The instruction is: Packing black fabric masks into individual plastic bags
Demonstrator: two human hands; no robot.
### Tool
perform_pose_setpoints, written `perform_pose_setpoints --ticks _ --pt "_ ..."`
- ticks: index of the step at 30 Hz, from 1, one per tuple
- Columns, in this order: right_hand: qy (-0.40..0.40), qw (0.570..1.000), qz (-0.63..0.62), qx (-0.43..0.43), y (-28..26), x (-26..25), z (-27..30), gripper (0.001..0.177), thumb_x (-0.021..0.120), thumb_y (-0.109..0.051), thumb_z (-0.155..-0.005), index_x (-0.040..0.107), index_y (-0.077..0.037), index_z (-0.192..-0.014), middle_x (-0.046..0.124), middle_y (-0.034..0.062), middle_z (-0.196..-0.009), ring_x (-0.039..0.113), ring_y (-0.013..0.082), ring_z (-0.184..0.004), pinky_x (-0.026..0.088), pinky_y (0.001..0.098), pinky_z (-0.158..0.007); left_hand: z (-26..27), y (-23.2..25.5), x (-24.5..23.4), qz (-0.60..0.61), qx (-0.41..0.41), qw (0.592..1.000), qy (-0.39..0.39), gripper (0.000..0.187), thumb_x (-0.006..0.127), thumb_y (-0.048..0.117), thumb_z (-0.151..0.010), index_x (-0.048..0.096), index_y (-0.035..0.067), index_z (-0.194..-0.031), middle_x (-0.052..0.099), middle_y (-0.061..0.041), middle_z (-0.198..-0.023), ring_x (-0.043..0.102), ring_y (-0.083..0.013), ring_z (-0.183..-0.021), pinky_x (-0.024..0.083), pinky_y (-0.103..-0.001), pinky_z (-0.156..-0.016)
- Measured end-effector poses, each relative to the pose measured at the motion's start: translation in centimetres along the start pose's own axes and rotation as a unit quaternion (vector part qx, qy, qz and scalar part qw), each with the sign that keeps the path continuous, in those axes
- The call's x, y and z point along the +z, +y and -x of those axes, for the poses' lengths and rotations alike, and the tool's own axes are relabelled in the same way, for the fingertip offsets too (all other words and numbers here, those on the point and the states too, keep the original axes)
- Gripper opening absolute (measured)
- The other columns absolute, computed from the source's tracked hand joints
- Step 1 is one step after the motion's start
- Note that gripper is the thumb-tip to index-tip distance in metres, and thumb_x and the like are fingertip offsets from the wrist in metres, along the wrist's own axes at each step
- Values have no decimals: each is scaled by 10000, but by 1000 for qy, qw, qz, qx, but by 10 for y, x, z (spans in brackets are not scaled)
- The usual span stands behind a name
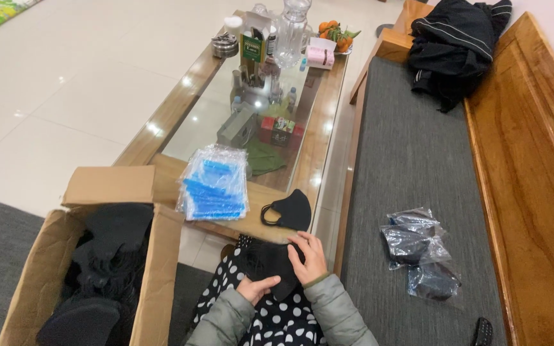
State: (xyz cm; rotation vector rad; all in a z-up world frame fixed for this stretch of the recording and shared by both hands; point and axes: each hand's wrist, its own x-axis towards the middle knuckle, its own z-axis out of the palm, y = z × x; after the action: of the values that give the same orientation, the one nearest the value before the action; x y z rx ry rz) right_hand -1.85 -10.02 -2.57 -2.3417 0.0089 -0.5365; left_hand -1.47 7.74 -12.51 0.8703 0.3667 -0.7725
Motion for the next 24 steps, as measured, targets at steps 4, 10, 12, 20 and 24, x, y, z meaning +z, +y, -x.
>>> perform_pose_setpoints --ticks 4,10,12,20,24 --pt "20 998 18 -64 -19 -4 0 275 631 -228 -980 725 -123 -1217 583 178 -1331 553 380 -1200 499 514 -985 9 12 4 -19 -31 999 1 742 805 -14 -779 589 131 -1474 698 -134 -1386 667 -328 -1250 573 -469 -991" --pt "74 985 49 -147 -43 -18 -6 40 705 -93 -899 737 -101 -922 621 179 -1268 508 432 -1236 476 557 -1040 9 6 3 -30 -2 999 14 648 822 -37 -757 650 76 -1372 745 -155 -1268 714 -314 -1125 612 -419 -875" --pt "80 982 85 -148 -62 -26 -7 54 695 -159 -916 735 -138 -887 605 62 -982 535 304 -976 445 438 -846 1 -1 -4 -5 28 1000 -5 569 795 -93 -770 677 51 -1307 753 -146 -1230 726 -280 -1049 621 -368 -798" --pt "54 998 -42 14 -42 -2 27 322 823 -286 -867 739 -201 -1165 695 35 -770 679 219 -728 519 341 -693 2 6 1 -37 85 993 69 632 1006 77 -631 759 147 -1208 774 -33 -1049 705 -169 -751 613 -327 -688" --pt "34 996 -76 38 -25 21 50 227 828 -222 -858 757 -113 -1044 735 36 -762 694 221 -703 537 310 -635 -43 -26 -46 31 67 994 77 782 1004 87 -707 640 161 -1395 713 -81 -1291 701 -320 -1116 538 -488 -960"
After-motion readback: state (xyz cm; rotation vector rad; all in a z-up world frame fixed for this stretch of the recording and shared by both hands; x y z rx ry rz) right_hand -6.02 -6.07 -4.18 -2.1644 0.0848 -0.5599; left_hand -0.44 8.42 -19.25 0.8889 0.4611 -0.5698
